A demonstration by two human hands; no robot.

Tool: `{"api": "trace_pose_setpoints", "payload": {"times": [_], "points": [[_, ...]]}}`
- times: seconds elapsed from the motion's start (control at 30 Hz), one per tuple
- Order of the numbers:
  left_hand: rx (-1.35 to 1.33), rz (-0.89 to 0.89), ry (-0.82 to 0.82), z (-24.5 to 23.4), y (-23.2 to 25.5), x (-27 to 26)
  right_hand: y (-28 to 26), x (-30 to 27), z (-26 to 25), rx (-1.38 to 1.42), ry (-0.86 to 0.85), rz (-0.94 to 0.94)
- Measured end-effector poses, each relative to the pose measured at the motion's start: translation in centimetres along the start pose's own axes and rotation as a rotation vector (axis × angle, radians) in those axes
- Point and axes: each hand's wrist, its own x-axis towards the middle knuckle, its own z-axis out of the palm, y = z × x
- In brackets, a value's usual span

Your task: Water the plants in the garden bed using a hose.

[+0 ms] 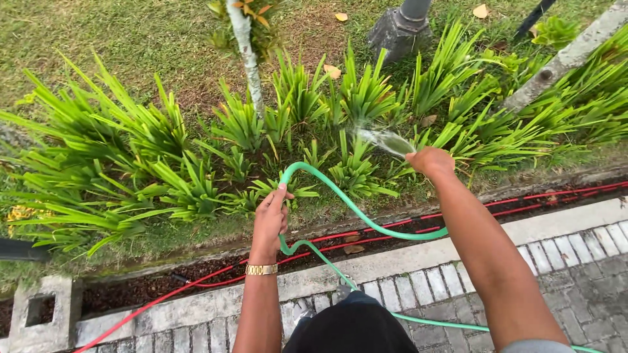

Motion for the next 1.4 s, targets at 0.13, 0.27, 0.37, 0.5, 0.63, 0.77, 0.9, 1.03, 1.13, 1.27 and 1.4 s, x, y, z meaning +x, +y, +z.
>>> {"api": "trace_pose_setpoints", "payload": {"times": [0.13,0.27,0.37,0.5,0.63,0.77,0.9,1.03,1.13,1.27,1.4], "points": [[0.019,-0.042,-0.006,3.1,-0.1,1.0,2.8,3.1,0.0,0.014,-0.005,0.019],[0.02,-0.024,-0.029,6.0,-0.3,1.5,4.7,3.8,-1.0,0.033,-0.022,0.017],[0.07,-0.051,-0.021,7.8,-0.5,1.6,6.0,5.5,-1.2,0.034,-0.049,-0.003],[0.092,-0.086,0.02,9.6,-0.4,1.4,7.0,7.1,-1.5,-0.012,-0.079,-0.026],[0.075,-0.108,0.039,10.1,-1.1,1.7,7.3,8.5,-1.3,-0.125,-0.143,-0.086],[0.068,-0.093,0.03,10.2,-1.3,2.0,6.3,7.7,-2.3,-0.171,-0.186,-0.127],[0.085,-0.094,0.072,10.4,-0.8,1.6,5.2,7.8,-3.2,-0.156,-0.199,-0.132],[0.059,-0.097,0.09,9.7,-0.6,1.3,3.4,9.3,-3.9,-0.208,-0.168,-0.216],[0.006,-0.067,0.092,8.3,-1.2,1.5,1.2,8.5,-5.9,-0.271,-0.157,-0.241],[0.038,-0.064,0.118,6.9,-0.5,1.2,-1.3,8.9,-7.3,-0.315,-0.154,-0.254],[-0.012,-0.068,0.152,4.7,0.5,1.0,-3.9,6.7,-8.8,-0.391,-0.092,-0.315]]}}
